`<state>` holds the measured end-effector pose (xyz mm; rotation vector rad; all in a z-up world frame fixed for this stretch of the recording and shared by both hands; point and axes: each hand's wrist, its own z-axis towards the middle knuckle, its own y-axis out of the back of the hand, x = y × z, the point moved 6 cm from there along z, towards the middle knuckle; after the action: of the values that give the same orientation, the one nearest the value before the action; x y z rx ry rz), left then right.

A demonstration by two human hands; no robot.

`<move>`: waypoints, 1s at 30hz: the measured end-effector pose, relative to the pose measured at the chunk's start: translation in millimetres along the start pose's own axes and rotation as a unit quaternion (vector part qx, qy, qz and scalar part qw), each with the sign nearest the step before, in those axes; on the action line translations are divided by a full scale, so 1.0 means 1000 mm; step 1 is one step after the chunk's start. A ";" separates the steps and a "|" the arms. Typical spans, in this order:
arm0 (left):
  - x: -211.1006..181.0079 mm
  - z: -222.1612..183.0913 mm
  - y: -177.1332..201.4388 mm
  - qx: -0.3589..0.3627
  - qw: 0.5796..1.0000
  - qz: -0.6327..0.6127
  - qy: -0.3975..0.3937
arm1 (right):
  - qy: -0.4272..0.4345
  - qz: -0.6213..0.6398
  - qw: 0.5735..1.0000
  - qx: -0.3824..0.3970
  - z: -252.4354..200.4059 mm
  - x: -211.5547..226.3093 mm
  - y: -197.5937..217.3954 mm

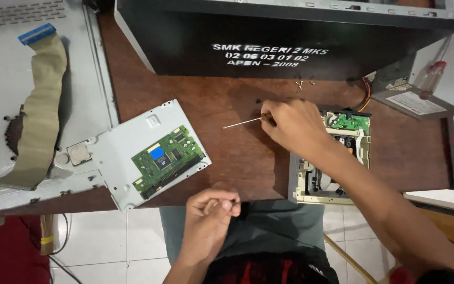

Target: Reassembling an internal optical drive by connecting ribbon cables to the PCB, seating the PCB into the frame, and fitting the metal cover.

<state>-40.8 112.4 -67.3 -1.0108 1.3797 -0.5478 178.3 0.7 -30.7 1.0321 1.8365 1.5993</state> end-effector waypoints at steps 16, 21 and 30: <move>0.006 -0.001 -0.070 0.103 0.983 0.146 -0.032 | 0.005 0.588 0.806 -0.071 -0.162 0.030 0.034; 0.017 -0.003 -0.074 0.100 0.986 0.131 -0.012 | 0.085 0.530 0.833 -0.136 -0.168 0.029 0.043; 0.037 -0.010 -0.074 0.077 0.994 0.078 0.010 | 0.145 0.474 0.855 -0.154 -0.178 0.024 0.058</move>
<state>-27.1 42.8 -24.2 -0.7682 1.3988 -0.5405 39.3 -85.9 62.7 1.7541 1.1535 2.6188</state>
